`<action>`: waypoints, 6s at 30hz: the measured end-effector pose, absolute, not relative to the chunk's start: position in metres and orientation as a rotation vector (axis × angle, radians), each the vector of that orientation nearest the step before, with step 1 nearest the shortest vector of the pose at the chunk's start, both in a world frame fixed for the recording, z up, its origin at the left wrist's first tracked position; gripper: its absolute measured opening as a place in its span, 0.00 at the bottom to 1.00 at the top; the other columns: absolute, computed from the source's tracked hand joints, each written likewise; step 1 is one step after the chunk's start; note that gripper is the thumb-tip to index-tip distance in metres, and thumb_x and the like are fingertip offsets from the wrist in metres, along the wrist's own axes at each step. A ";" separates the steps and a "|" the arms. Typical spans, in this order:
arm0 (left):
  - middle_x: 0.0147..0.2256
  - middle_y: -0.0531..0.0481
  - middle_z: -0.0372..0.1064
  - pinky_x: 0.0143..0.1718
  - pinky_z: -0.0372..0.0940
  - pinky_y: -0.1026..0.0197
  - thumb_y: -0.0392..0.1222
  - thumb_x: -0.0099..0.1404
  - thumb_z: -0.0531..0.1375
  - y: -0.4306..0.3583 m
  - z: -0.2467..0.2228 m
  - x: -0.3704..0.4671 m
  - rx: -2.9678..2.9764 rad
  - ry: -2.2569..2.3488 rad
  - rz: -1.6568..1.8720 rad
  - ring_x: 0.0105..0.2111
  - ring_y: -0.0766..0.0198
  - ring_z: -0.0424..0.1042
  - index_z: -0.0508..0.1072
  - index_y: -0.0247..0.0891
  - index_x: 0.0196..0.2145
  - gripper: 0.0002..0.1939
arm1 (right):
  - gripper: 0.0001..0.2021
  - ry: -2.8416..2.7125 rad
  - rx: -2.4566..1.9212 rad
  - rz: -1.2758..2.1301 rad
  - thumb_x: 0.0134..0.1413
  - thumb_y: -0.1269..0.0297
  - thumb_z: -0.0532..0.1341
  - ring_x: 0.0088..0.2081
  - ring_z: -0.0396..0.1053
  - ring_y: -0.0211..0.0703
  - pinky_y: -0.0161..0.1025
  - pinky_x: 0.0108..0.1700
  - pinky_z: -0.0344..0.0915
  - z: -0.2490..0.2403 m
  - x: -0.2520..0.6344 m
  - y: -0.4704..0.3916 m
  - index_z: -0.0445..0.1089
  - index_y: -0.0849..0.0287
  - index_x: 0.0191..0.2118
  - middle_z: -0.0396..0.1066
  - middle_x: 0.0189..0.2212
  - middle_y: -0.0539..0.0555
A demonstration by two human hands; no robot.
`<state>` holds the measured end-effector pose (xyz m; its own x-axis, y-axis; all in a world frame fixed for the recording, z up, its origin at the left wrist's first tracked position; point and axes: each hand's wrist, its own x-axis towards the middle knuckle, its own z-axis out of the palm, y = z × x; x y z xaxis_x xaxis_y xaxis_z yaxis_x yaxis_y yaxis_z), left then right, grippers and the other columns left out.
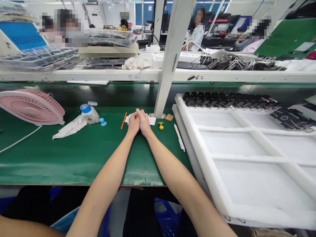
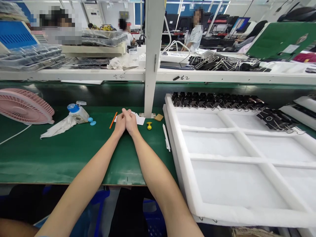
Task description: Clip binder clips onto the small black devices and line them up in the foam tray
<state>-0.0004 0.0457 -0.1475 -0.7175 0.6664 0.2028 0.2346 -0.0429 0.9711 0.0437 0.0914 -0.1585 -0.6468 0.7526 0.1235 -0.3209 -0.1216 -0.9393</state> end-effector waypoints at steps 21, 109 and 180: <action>0.25 0.47 0.69 0.33 0.58 0.59 0.63 0.64 0.60 0.045 -0.146 0.000 0.951 1.901 1.819 0.30 0.59 0.66 0.72 0.37 0.25 0.25 | 0.28 -1.365 -0.429 1.867 0.57 0.40 0.62 0.26 0.55 0.39 0.37 0.30 0.58 -0.159 0.044 0.091 0.53 0.55 0.20 0.54 0.19 0.47; 0.25 0.48 0.69 0.31 0.58 0.60 0.61 0.65 0.61 0.047 -0.151 -0.004 0.942 1.874 1.838 0.30 0.60 0.66 0.73 0.37 0.25 0.24 | 0.28 -1.348 -0.433 1.873 0.57 0.41 0.62 0.26 0.55 0.39 0.36 0.30 0.57 -0.160 0.043 0.091 0.55 0.55 0.20 0.55 0.20 0.47; 0.32 0.48 0.75 0.35 0.63 0.60 0.56 0.67 0.61 0.034 -0.132 -0.003 1.141 2.157 1.764 0.32 0.59 0.71 0.77 0.38 0.33 0.18 | 0.27 -1.445 -0.428 1.694 0.64 0.40 0.56 0.30 0.65 0.42 0.37 0.35 0.63 -0.158 0.048 0.089 0.63 0.57 0.23 0.65 0.23 0.51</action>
